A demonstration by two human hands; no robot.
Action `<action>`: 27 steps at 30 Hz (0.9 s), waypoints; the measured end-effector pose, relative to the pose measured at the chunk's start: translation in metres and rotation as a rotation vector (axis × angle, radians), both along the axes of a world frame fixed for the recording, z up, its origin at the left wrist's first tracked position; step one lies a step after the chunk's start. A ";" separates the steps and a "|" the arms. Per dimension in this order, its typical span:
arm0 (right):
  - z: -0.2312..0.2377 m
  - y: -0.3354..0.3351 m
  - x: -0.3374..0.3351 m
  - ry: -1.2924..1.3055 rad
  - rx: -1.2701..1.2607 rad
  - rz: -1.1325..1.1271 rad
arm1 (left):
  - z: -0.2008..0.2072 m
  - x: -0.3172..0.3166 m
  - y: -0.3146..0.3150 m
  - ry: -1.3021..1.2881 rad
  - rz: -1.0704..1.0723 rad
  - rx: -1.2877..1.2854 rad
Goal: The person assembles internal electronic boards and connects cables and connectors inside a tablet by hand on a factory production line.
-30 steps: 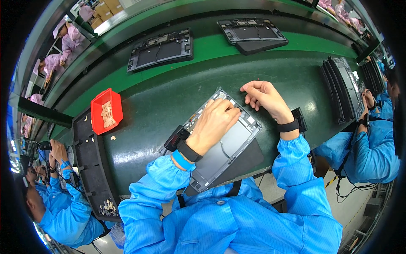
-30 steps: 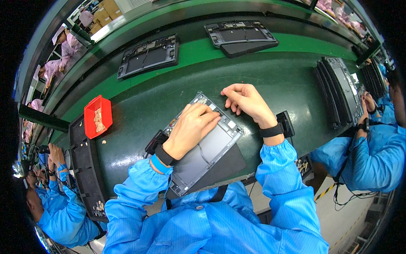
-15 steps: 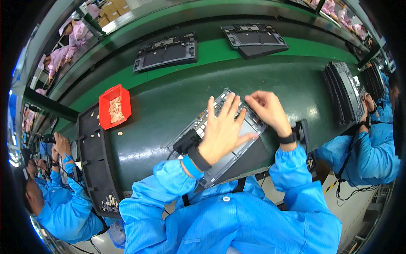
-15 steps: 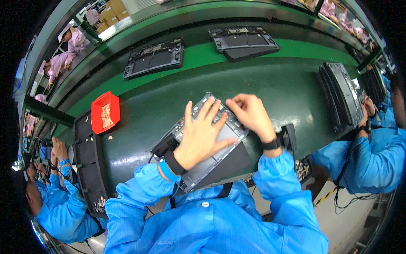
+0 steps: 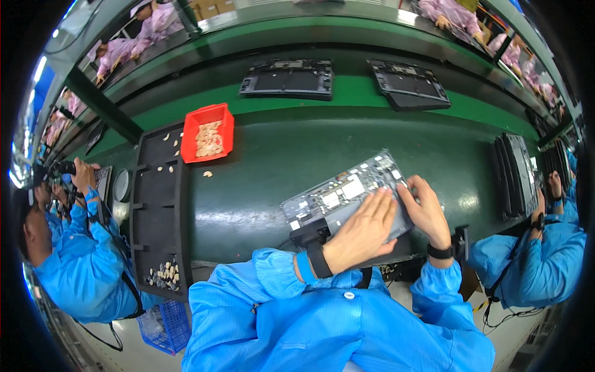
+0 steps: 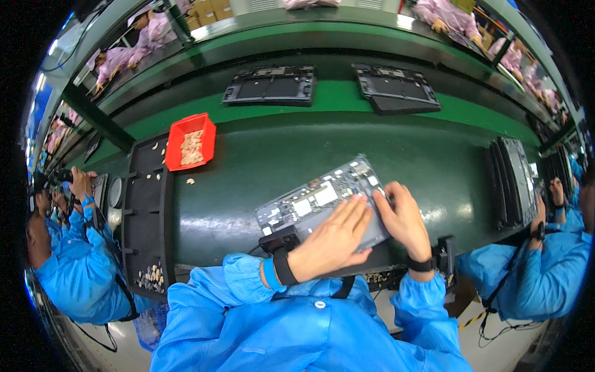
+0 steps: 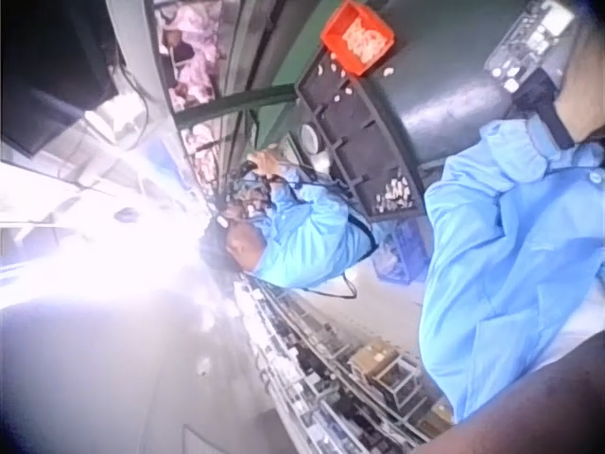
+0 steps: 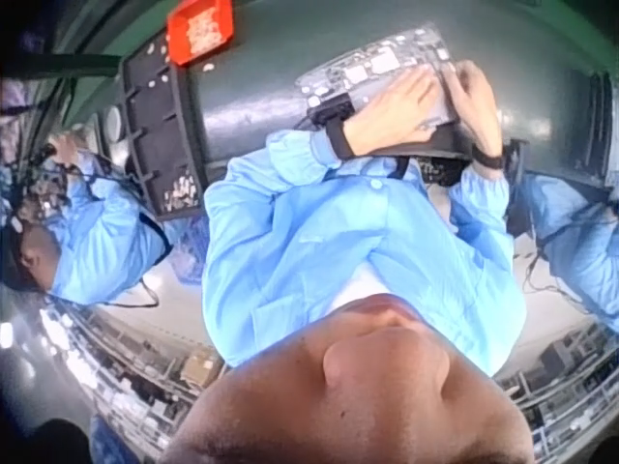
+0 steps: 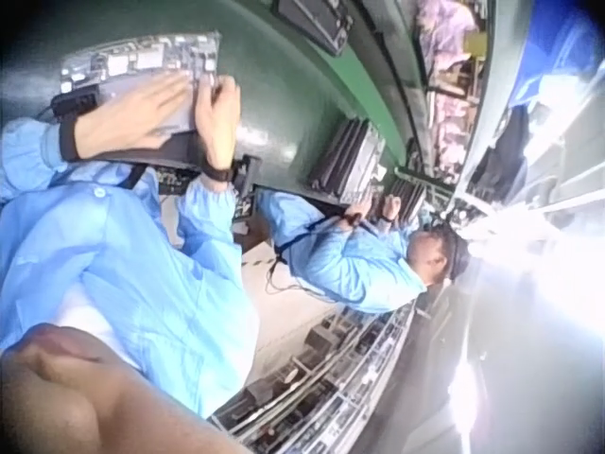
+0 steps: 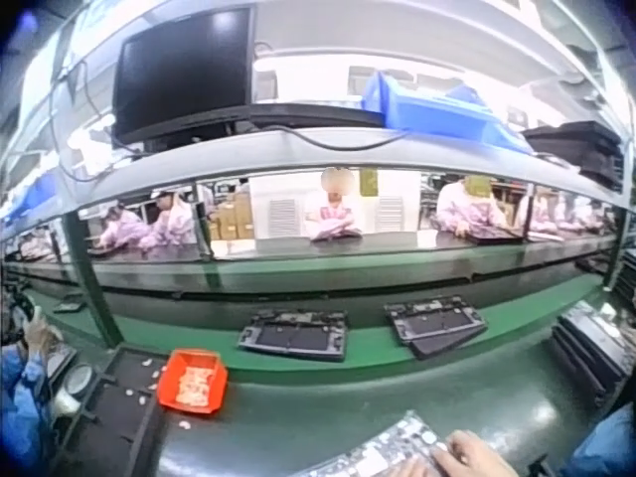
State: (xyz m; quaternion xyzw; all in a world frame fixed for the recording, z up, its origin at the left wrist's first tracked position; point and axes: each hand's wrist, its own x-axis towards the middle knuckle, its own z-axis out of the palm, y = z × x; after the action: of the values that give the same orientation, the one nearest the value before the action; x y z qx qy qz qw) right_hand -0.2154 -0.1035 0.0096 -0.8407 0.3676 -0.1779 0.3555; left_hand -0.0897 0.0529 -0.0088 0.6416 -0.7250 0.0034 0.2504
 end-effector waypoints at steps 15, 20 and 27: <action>-0.038 0.058 -0.044 -0.583 0.780 -0.155 | 0.002 0.019 0.030 0.302 -0.287 0.132; -0.023 0.028 -0.061 -0.658 0.660 -0.280 | 0.016 0.020 0.048 0.093 -0.300 0.145; -0.028 0.063 -0.044 -0.612 0.807 -0.281 | 0.006 0.044 0.023 0.013 -0.162 -0.004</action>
State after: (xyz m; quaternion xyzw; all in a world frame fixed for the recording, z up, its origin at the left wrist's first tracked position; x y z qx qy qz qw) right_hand -0.2595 -0.0405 -0.0181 -0.4893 0.3954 -0.3056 0.7148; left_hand -0.0458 0.0757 -0.0030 0.5803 -0.7729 -0.0196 0.2558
